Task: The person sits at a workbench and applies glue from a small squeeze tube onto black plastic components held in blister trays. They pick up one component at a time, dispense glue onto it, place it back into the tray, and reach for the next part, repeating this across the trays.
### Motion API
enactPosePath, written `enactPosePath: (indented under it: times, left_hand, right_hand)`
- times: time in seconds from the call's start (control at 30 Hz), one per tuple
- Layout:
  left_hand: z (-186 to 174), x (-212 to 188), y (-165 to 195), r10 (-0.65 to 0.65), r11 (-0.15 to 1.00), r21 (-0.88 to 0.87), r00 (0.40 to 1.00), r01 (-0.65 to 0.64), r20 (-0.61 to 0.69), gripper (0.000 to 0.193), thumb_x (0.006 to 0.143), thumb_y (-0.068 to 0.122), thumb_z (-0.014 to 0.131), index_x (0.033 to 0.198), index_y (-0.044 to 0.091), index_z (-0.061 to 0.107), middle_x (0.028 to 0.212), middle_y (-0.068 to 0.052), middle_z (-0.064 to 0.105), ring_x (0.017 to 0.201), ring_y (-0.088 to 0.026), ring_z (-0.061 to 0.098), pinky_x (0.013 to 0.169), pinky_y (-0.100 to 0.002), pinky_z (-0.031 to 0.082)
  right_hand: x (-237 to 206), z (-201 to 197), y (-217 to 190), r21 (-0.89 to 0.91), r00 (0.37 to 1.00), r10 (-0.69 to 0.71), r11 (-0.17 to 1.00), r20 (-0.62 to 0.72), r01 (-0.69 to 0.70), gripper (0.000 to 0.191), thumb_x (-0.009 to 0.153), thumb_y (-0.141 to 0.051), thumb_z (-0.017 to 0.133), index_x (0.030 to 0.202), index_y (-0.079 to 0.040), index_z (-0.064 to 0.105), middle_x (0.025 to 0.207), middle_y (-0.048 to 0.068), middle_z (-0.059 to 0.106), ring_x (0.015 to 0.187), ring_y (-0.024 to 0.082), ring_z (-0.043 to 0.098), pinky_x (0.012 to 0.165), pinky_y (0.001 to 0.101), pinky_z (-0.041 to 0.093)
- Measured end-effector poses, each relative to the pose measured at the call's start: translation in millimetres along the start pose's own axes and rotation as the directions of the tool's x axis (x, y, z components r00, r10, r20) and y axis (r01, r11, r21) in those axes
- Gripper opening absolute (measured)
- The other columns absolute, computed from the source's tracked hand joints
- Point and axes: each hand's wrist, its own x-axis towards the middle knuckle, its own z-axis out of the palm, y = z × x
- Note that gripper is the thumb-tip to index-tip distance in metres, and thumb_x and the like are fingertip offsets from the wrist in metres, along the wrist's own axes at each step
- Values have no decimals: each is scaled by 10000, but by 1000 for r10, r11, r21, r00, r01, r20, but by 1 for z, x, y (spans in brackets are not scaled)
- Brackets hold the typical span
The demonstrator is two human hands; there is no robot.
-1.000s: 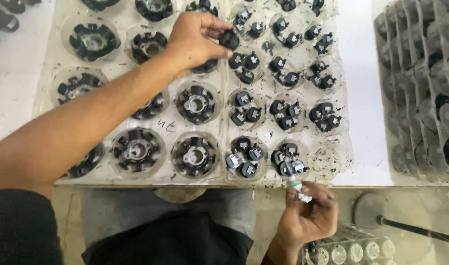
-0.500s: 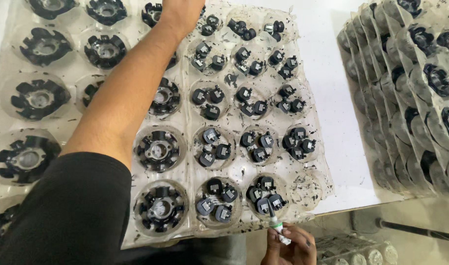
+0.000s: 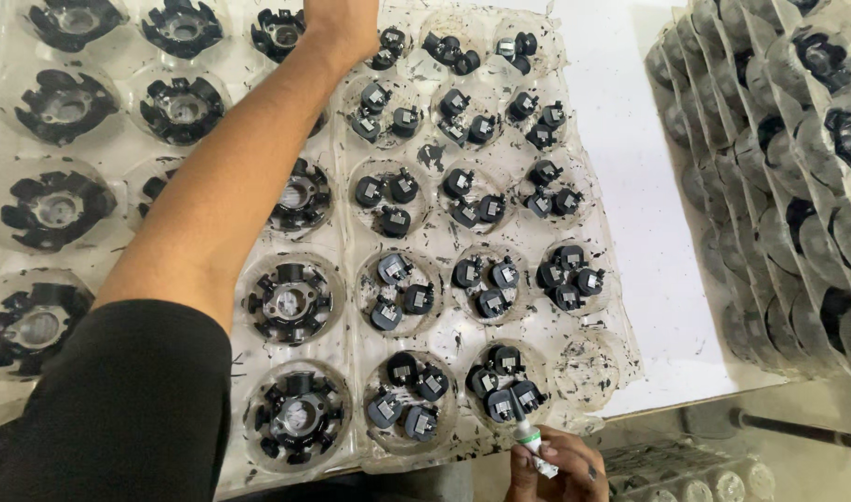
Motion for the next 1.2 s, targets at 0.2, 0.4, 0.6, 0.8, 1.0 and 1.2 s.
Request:
enactPosePath:
  times: [0.2, 0.4, 0.6, 0.8, 1.0, 1.2]
  left_hand:
    - [-4, 5, 22, -23, 999, -41, 991, 29, 133, 347, 654, 196, 872, 943, 52, 748, 844, -159, 739, 781, -315, 734, 675, -458, 592]
    - [-12, 12, 26, -19, 999, -35, 995, 22, 99, 455, 635, 273, 919, 1000, 64, 745, 922, -152, 749, 834, -313, 732, 700, -448, 595]
    - [-10, 13, 30, -113, 993, 52, 974, 105, 196, 447, 664, 331, 927, 991, 70, 770, 960, -136, 755, 859, -296, 741, 742, -415, 609]
    - [-31, 5, 25, -59, 998, -5, 995, 60, 84, 586, 594, 448, 969, 960, 56, 734, 895, -126, 732, 792, -283, 715, 691, -415, 588]
    - [-96, -47, 26, -22, 687, -707, 977, 168, 211, 314, 821, 264, 803, 1029, 44, 719, 843, -88, 744, 752, -121, 751, 666, -259, 592]
    - [-171, -164, 43, 92, 211, -913, 923, 348, 373, 305, 852, 8, 688, 1151, 31, 742, 1022, -144, 747, 721, -136, 681, 665, -268, 618]
  right_hand:
    - [-3, -4, -3, -1, 1000, 1, 1000, -4, -1, 311, 894, -92, 775, 1069, -101, 517, 1052, 84, 589, 1025, 225, 719, 907, 319, 630]
    - [-3, -5, 3, 14, 999, -45, 999, -17, 46, 316, 870, -86, 786, 1048, -105, 527, 1056, 75, 581, 1023, 219, 714, 918, 324, 626]
    - [-4, -10, 9, 52, 1000, -15, 999, -3, 15, 308, 873, -84, 785, 1040, -105, 527, 1064, 77, 583, 1049, 212, 713, 930, 331, 634]
    - [-9, -5, 14, 69, 992, -28, 997, -124, 37, 319, 923, -56, 758, 1114, -108, 508, 1082, 75, 609, 942, 146, 707, 846, 259, 620]
    - [-5, -5, 9, -39, 995, -21, 999, -100, 17, 352, 861, 53, 760, 1096, -76, 531, 1118, 136, 612, 1030, 199, 706, 881, 303, 612]
    - [7, 7, -22, 18, 997, -60, 998, -50, 61, 341, 881, 75, 728, 1135, -63, 549, 1156, 154, 615, 1049, 210, 691, 912, 291, 598]
